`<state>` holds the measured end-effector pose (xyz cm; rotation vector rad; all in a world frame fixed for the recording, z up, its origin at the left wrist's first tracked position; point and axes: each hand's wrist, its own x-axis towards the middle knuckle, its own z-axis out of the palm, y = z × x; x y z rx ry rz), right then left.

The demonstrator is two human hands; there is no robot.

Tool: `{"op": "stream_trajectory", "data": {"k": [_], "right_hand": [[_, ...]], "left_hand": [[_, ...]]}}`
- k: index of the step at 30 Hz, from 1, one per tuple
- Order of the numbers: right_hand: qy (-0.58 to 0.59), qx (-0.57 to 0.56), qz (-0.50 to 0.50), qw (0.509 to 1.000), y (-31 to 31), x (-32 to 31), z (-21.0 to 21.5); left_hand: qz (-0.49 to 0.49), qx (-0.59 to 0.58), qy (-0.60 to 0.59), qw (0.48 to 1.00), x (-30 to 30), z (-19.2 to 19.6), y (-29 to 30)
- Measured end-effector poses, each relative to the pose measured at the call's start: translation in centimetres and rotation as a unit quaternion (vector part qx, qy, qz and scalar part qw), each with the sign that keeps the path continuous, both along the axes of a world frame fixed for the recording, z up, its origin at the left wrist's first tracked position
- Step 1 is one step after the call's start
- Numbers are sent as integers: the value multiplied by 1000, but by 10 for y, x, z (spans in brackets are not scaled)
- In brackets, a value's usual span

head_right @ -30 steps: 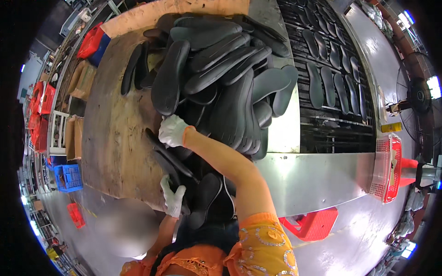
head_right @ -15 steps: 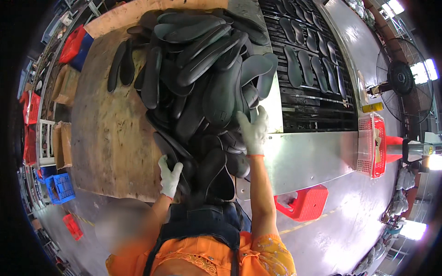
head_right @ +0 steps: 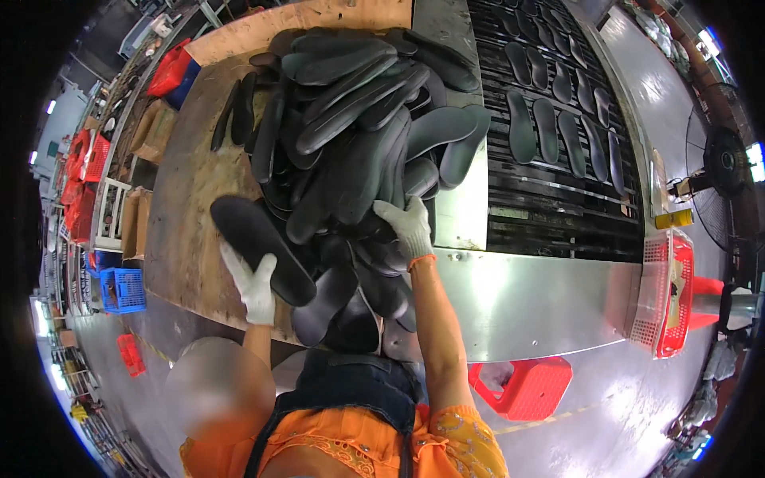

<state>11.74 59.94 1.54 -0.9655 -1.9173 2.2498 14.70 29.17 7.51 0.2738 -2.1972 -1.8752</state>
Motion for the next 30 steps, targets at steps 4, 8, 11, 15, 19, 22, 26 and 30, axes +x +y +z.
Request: {"op": "stream_trajectory", "data": {"k": [4, 8, 11, 15, 19, 22, 26, 30], "right_hand": [[50, -61, 49, 996, 18, -10, -20], [105, -76, 103, 986, 28, -13, 4], [127, -85, 146, 977, 56, -3, 22], [159, -4, 195, 968, 84, 44, 56], [-19, 250, 240, 938, 101, 134, 98], [-34, 425, 264, 865, 117, 187, 69], [-37, 266, 273, 924, 140, 210, -6], [-39, 173, 118, 977, 130, 190, -7]], "left_hand": [[-194, 96, -65, 974, -71, 25, 80], [-243, -106, -73, 961, -112, 11, 116], [-264, -146, -36, 953, -94, 0, 139], [-237, -85, -56, 966, -22, 5, 175], [-290, -15, -158, 944, 59, -8, 212], [-346, 96, -180, 916, 93, -44, 239], [-230, -77, -309, 920, 121, -147, 242], [-235, 37, -301, 923, 100, -94, 243]]}}
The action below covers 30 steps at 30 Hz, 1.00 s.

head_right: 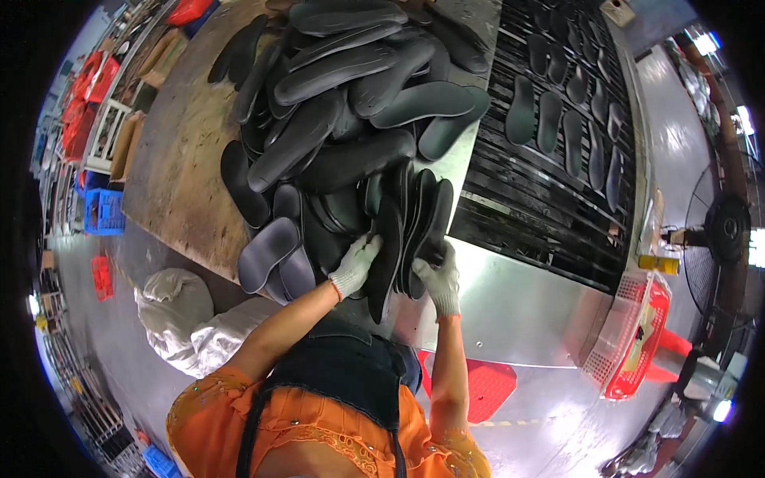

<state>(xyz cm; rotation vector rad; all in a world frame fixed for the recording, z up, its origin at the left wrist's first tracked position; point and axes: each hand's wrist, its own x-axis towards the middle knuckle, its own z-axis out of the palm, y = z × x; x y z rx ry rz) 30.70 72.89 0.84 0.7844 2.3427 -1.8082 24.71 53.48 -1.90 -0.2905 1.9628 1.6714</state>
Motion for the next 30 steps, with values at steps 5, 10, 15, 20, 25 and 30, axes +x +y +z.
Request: {"op": "stream_trajectory", "data": {"k": [5, 10, 15, 20, 25, 30], "right_hand": [[-116, 114, -10, 987, 21, -31, -28], [-62, -181, -35, 981, 19, -25, -29], [25, -462, -19, 886, 3, 4, -23], [17, -602, -143, 785, -15, 42, -54], [52, -621, -178, 762, -46, 51, -16], [129, -387, -183, 895, -30, 93, -18]], "left_hand": [[50, 97, -68, 992, -4, -8, 5], [-1, 216, -84, 973, -2, -32, -6], [-58, 202, -56, 976, 7, -32, -14], [-115, 98, -108, 983, 9, -36, -28], [-101, 155, -1, 983, -4, 44, -62], [-184, 25, -6, 983, -32, 114, -133]]}}
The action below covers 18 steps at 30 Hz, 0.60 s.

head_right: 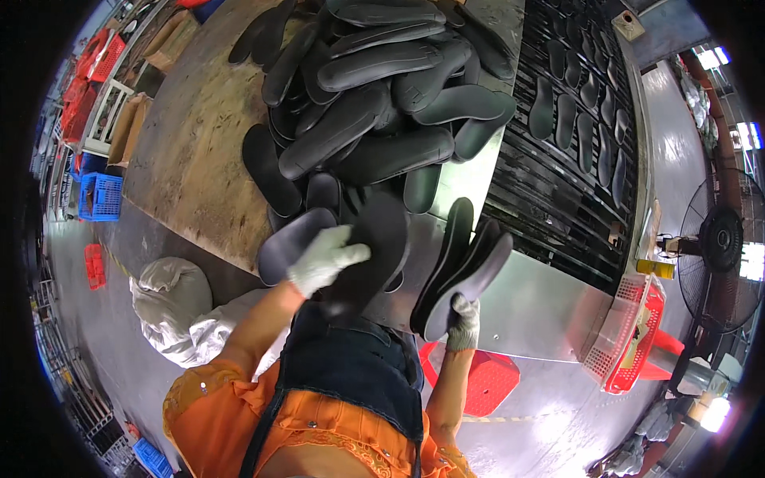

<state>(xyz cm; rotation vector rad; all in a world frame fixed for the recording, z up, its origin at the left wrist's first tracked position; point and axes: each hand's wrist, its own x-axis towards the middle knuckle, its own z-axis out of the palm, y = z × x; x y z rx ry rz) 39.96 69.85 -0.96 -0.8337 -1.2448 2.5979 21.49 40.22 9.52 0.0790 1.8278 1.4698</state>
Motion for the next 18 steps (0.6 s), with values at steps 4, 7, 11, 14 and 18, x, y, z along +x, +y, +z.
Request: {"op": "stream_trajectory", "data": {"k": [4, 7, 11, 14, 18], "right_hand": [[-65, -11, -11, 998, 11, 33, 3], [-89, -50, -31, 994, 12, 35, -6], [-80, -57, -50, 994, 23, 17, -10], [-71, -73, -67, 993, 36, 1, -7], [-39, -85, -76, 993, 72, -18, 3]], "left_hand": [[37, -130, 168, 977, -13, 7, -78], [35, -246, 250, 936, -8, -27, -125], [21, -167, 276, 946, -7, -48, -134], [-36, -178, 249, 952, -6, -40, -127], [-18, -184, 225, 957, 11, -30, -111]]}}
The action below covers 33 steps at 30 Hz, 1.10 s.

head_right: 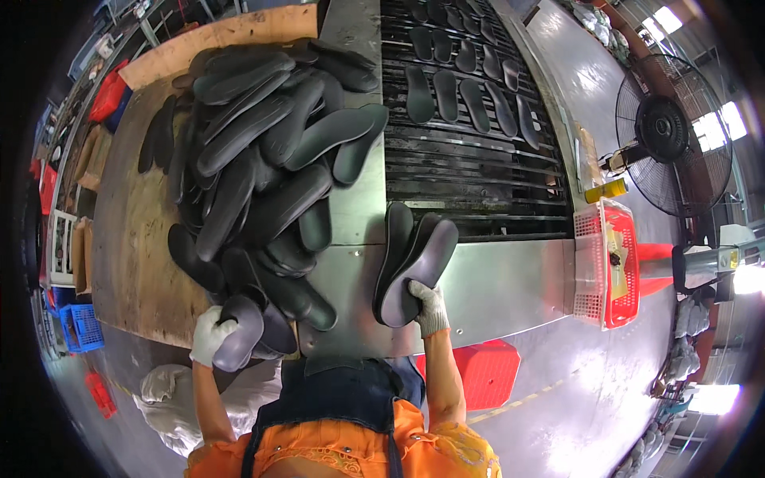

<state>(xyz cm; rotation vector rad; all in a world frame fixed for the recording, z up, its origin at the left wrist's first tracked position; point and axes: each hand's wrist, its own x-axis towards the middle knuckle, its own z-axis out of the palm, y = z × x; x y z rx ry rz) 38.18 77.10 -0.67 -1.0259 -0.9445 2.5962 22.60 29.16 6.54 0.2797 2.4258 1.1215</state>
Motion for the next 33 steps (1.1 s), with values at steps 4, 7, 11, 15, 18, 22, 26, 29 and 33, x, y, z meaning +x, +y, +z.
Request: {"op": "stream_trajectory", "data": {"k": [4, 7, 11, 15, 18, 22, 26, 29, 33], "right_hand": [[11, 34, 2, 999, 64, -9, 1], [-7, 76, 9, 997, 124, -20, 2], [-14, 130, 6, 991, 208, -34, 0], [-42, 145, 8, 989, 289, -46, -14], [-69, 158, 17, 985, 339, -66, -20], [-97, 204, 22, 974, 392, -94, -23], [-158, 265, 37, 951, 446, -108, -50], [-212, 332, 49, 918, 482, -102, -64], [-234, 508, 95, 824, 524, -96, -62]], "left_hand": [[99, 78, -81, 989, 14, 18, 31], [147, 182, -91, 968, 20, 29, 89], [180, 214, -74, 957, 6, 42, 232], [172, 330, -192, 908, -33, -22, 369], [147, 374, -247, 882, -58, -38, 476], [155, 347, -236, 894, -96, -94, 582], [120, 305, -204, 923, -112, -124, 634], [161, 293, -193, 922, -114, -130, 635], [241, 281, -170, 913, -118, -146, 614]]}}
